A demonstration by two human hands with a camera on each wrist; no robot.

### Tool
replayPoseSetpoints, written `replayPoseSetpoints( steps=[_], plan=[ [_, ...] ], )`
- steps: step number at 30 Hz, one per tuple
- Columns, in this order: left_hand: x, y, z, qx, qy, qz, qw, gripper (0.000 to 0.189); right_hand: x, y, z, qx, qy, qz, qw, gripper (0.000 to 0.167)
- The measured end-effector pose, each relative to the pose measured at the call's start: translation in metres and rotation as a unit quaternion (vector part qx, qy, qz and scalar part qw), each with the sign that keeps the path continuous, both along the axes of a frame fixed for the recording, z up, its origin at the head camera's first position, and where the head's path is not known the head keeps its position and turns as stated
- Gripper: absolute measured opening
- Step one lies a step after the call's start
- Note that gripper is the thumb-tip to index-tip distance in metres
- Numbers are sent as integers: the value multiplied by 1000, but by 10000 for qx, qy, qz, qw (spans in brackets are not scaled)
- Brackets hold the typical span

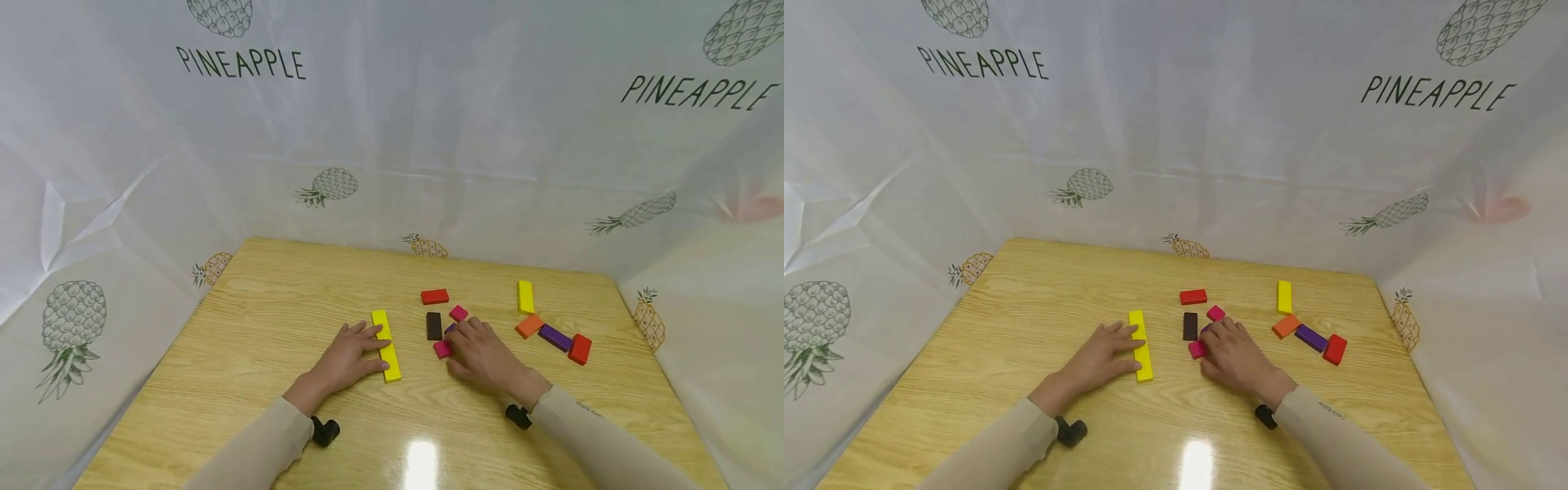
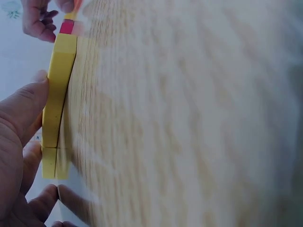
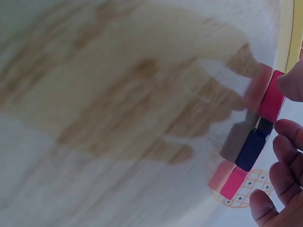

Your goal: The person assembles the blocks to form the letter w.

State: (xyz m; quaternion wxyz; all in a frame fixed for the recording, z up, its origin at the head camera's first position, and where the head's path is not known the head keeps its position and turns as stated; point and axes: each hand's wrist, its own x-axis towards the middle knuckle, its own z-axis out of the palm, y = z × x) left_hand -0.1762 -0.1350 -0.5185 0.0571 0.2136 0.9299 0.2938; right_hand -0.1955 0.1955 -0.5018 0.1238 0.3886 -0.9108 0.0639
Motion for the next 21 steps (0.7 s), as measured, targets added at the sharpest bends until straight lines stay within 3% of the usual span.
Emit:
replayPoseSetpoints(
  steps=[13,21],
  plan=[
    [1,0,-1,2,-79,8,10000,51,2,-4,-5,-82,68,16,9999,26],
    [1,-1,-1,41,-45,-27,10000,52,14,-15,-1,-13,56,-5,10000,23]
  ],
)
